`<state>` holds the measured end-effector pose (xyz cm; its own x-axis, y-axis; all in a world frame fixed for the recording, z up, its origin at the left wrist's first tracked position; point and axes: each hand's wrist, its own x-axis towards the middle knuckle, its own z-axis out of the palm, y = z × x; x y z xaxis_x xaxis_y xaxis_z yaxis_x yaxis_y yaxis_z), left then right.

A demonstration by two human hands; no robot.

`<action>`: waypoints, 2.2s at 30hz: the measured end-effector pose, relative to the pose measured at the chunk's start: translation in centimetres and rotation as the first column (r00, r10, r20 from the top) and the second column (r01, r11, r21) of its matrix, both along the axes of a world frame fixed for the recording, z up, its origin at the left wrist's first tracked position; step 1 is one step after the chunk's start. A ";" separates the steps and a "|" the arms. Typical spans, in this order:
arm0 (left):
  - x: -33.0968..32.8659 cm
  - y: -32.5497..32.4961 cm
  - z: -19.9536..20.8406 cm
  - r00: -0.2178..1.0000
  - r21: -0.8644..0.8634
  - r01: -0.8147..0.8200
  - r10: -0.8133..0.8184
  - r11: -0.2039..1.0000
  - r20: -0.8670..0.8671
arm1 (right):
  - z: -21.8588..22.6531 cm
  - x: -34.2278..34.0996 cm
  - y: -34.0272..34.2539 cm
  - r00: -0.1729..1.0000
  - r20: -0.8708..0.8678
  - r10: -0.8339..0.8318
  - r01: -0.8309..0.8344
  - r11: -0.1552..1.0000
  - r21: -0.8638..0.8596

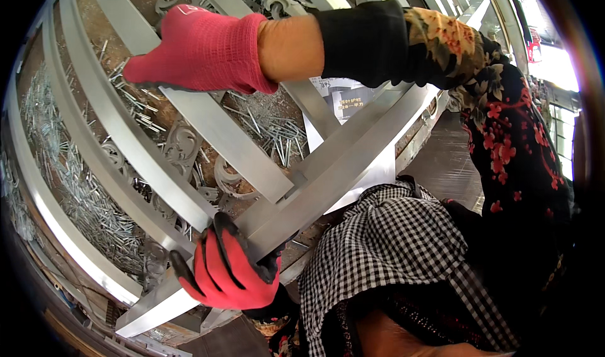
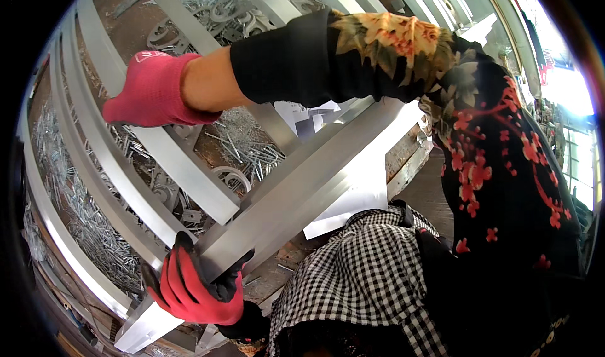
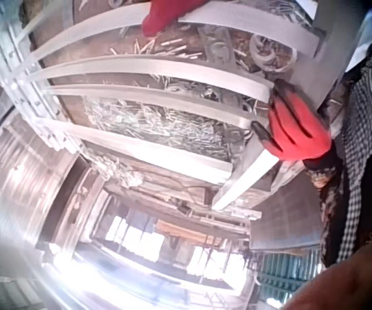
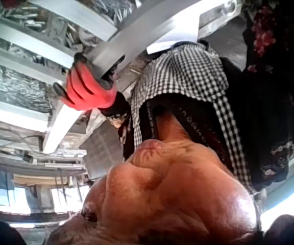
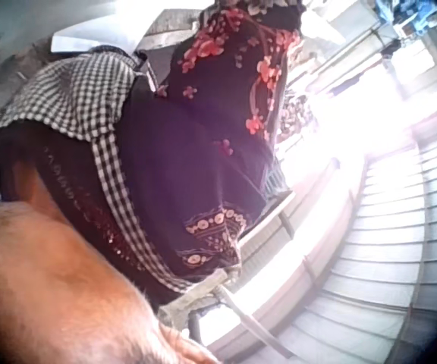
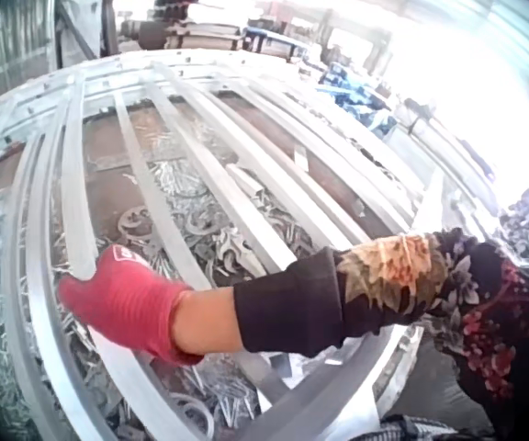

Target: The person assembles a white metal frame by hand, inserting vertical bars into horizontal supports and adjusting alignment. The person repeatedly picks up bars, positions them, and secures them within the frame structure.

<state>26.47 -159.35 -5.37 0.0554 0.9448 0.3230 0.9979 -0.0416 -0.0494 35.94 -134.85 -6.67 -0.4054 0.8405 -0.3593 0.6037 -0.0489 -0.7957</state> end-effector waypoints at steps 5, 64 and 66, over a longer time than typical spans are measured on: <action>0.7 -0.4 1.0 0.998 -0.107 -0.010 0.017 0.994 0.068 | 0.9 0.9 0.1 0.996 -0.006 0.086 -0.086 0.991 -0.103; 2.0 0.3 1.9 0.998 -0.082 0.065 -0.066 0.994 -0.005 | 1.9 3.3 1.0 0.987 0.102 0.128 -0.127 0.992 -0.017; 2.1 -0.4 1.3 0.999 -0.074 -0.003 -0.001 0.997 -0.053 | 1.0 1.7 1.1 0.977 0.059 0.205 -0.203 0.978 -0.047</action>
